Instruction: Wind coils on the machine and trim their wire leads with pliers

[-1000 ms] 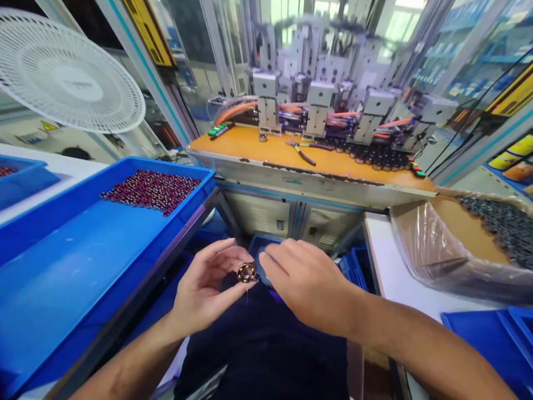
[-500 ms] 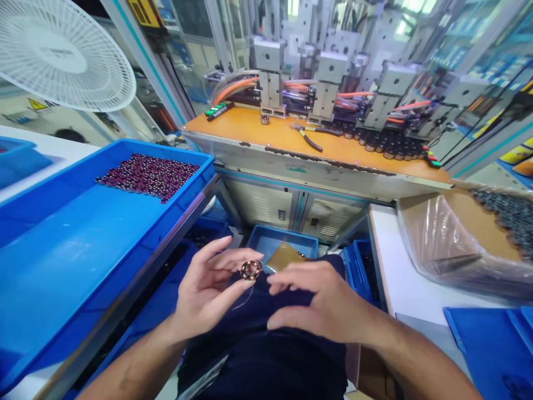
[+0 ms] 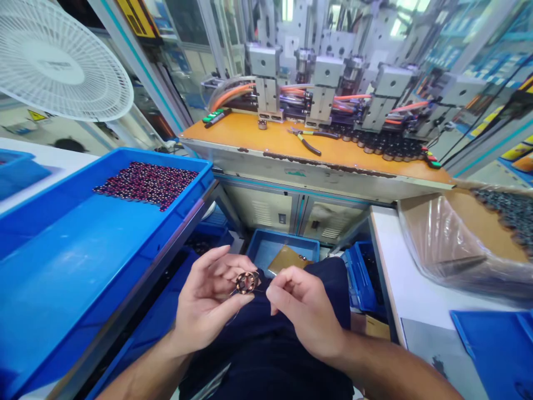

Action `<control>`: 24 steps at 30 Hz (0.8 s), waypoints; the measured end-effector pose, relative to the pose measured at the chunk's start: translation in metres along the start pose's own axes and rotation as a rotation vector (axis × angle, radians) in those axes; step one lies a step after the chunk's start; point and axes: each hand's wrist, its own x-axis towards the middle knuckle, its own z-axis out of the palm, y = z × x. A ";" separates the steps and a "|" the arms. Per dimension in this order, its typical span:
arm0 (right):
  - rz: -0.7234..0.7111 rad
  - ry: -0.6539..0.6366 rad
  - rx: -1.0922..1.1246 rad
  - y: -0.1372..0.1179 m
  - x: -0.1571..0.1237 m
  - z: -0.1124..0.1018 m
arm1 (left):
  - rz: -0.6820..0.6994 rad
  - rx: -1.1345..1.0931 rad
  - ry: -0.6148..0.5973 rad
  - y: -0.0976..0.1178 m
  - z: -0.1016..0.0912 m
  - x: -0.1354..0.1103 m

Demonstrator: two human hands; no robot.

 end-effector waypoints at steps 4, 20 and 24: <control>0.030 -0.081 -0.033 -0.015 0.004 -0.001 | 0.047 0.061 -0.087 0.003 0.001 -0.002; -0.069 -0.068 -0.321 -0.035 0.000 0.001 | -0.262 -0.223 -0.087 0.005 -0.001 0.005; -0.073 -0.100 -0.336 -0.035 0.002 -0.003 | -0.327 -0.284 -0.068 0.004 0.002 0.005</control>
